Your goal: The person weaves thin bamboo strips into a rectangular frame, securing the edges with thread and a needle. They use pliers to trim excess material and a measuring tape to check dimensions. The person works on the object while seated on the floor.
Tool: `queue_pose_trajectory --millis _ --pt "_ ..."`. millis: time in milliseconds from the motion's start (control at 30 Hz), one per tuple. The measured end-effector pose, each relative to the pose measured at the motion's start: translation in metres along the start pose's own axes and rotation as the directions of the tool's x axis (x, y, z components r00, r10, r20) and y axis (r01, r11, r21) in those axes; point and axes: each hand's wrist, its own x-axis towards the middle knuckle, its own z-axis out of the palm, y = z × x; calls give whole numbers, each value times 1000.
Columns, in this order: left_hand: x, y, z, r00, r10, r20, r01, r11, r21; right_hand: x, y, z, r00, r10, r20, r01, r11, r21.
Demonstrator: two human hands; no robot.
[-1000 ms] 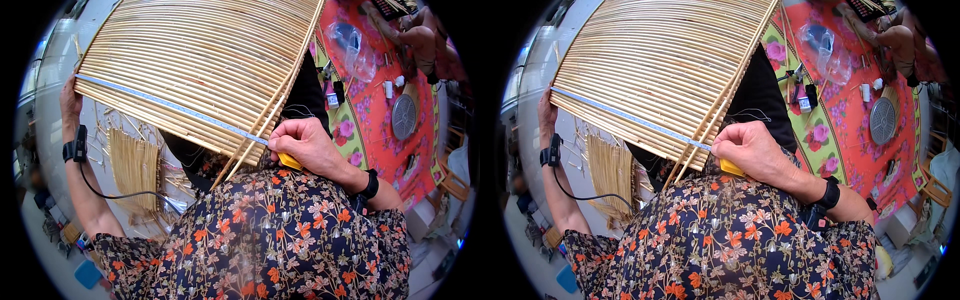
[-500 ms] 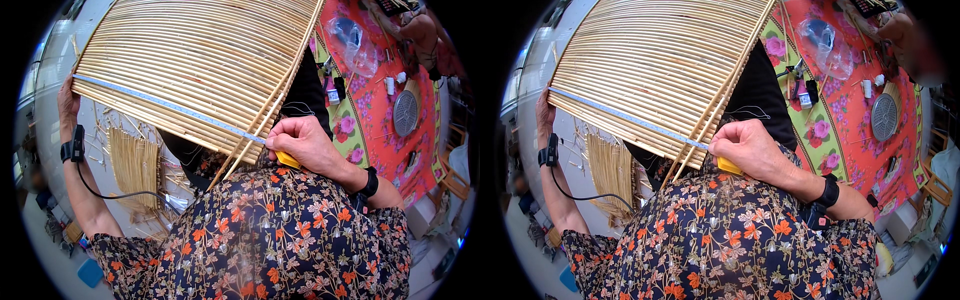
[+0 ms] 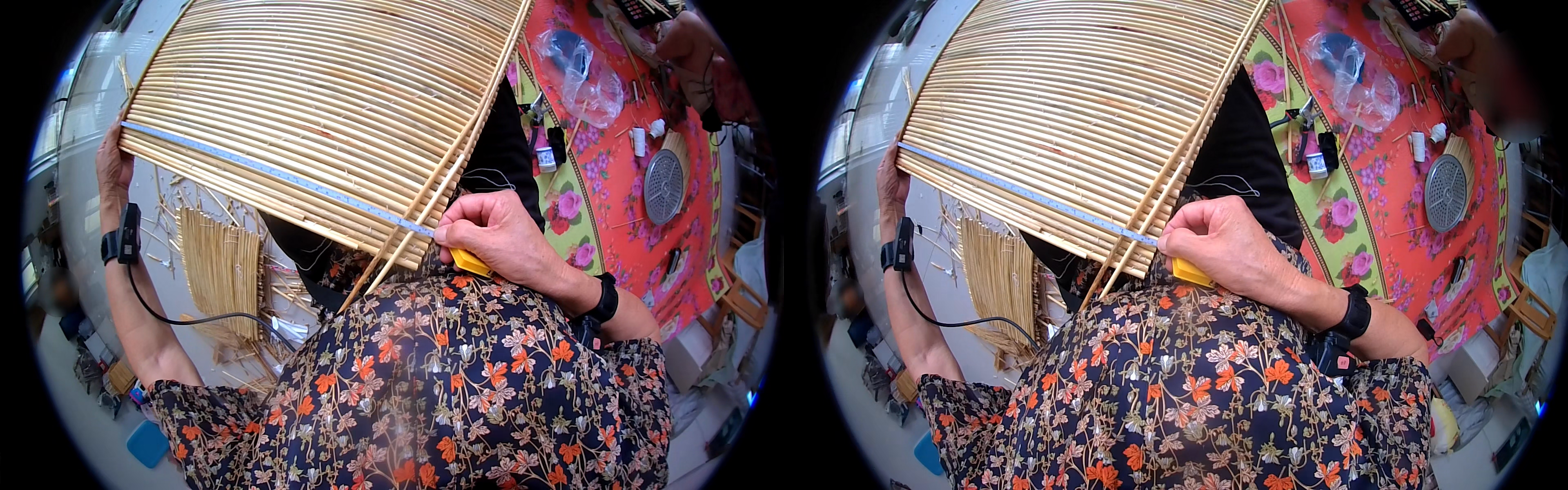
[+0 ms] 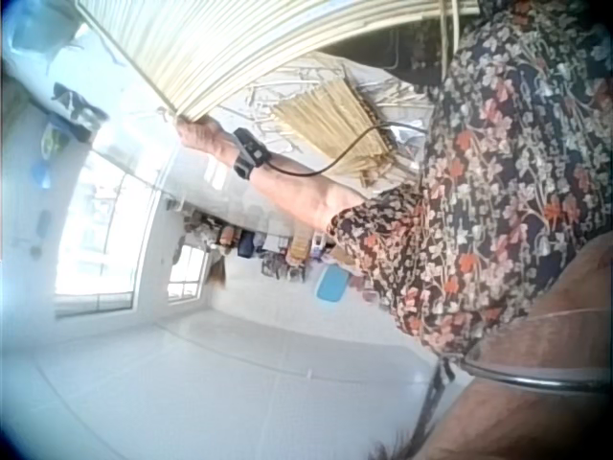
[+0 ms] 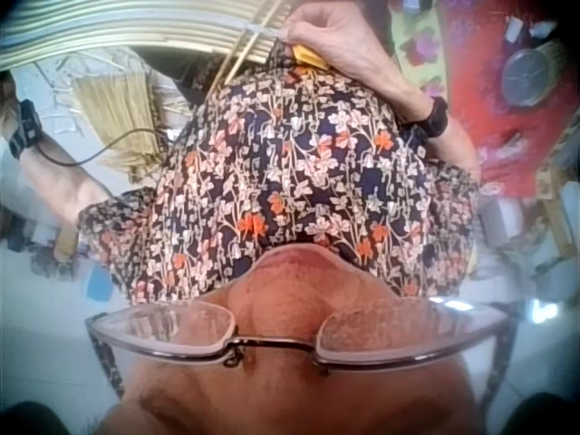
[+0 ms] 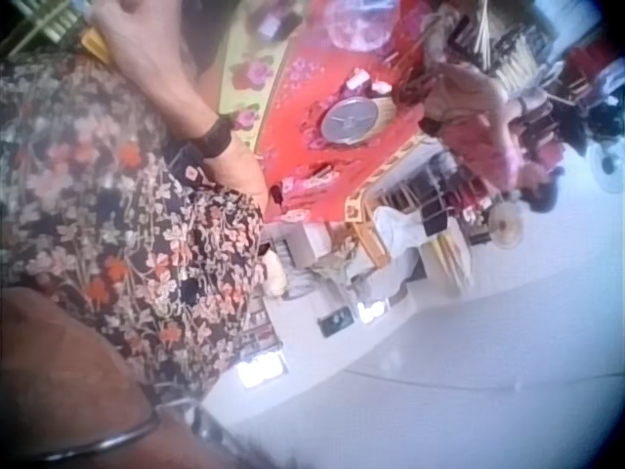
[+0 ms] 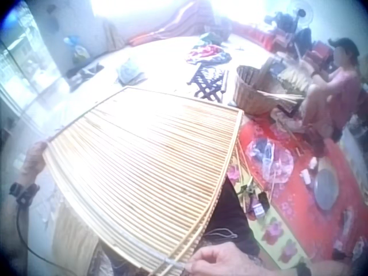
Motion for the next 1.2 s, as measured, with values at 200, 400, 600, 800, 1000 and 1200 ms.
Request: queue_pose_trajectory --millis 200,400,600,800,1000,1200 --pt "-3 1 3 999 -3 -48 4 1000 10 1 1 -1 1000 5 6 -5 1000 18" --pt "-3 1 1 999 1 -33 -1 1000 -22 1 1 0 1000 3 1 -3 1000 -8" --pt "8 -5 9 1000 21 -6 -21 1000 -11 2 6 -1 1000 -13 -24 12 1000 -21" --pt "-3 -2 -5 998 6 -59 -7 1000 -15 1 3 0 1000 -1 -1 1 1000 -24" --pt "-2 -2 1 999 37 -35 -38 999 -24 1 3 0 1000 -1 -3 1 1000 -17" --pt "0 -9 2 996 92 -13 -92 996 21 3 5 0 1000 10 -6 -10 1000 -7"
